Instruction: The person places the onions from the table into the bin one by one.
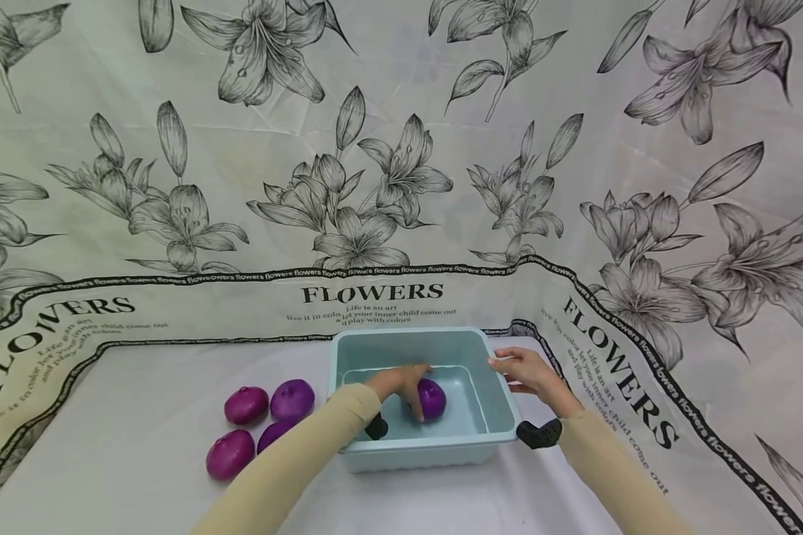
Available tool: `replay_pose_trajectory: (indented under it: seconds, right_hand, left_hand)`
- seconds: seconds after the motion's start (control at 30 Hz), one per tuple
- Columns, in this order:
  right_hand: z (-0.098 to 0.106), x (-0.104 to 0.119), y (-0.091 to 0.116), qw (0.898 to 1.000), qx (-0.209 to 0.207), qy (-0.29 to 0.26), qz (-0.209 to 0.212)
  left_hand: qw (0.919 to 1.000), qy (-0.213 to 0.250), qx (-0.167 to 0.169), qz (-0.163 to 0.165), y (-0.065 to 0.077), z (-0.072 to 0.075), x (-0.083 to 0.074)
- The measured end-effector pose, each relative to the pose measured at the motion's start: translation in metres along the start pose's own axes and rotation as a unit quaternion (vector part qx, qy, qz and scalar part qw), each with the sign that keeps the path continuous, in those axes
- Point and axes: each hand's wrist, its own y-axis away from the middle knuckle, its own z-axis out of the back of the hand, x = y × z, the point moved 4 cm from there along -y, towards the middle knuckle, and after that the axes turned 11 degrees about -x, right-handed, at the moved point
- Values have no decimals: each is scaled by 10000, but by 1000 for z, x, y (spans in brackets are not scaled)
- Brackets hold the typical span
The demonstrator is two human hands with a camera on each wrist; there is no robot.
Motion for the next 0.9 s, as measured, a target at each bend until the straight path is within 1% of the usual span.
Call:
replay_pose_trajectory:
  seconds: [0.13, 0.23, 0.33, 0.47, 0.57, 0.63, 0.77, 0.9]
  right_hand:
    - [-3, -1, 1, 10000, -30, -18, -41]
    - [-6, -1, 0, 10000, -15, 1, -39]
    - [-6, -1, -2, 10000, -18, 56, -21]
    - [-3, -2, -2, 9999, -45, 115, -46]
    - [-1, -3, 0, 9999, -15, 117, -70]
    - [0, -3, 1, 9999, 43, 134, -70]
    - [2, 0, 1, 9996, 142, 216, -71]
    - [3, 3, 1, 9995, 171, 280, -37]
  left_hand:
    - [9999, 96, 69, -124, 5, 2, 4]
    - [9998, 13, 138, -144, 7, 6, 10]
    - [9996, -58, 234, -152, 6, 15, 15]
    - [9991, -160, 243, -296, 7, 28, 15]
    - [9985, -333, 142, -411, 12, 36, 13]
    - [9981, -354, 107, -484, 19, 40, 10]
    - [9959, -463, -59, -769, 30, 49, 8]
    - [9922, -474, -280, -1118, 38, 63, 4]
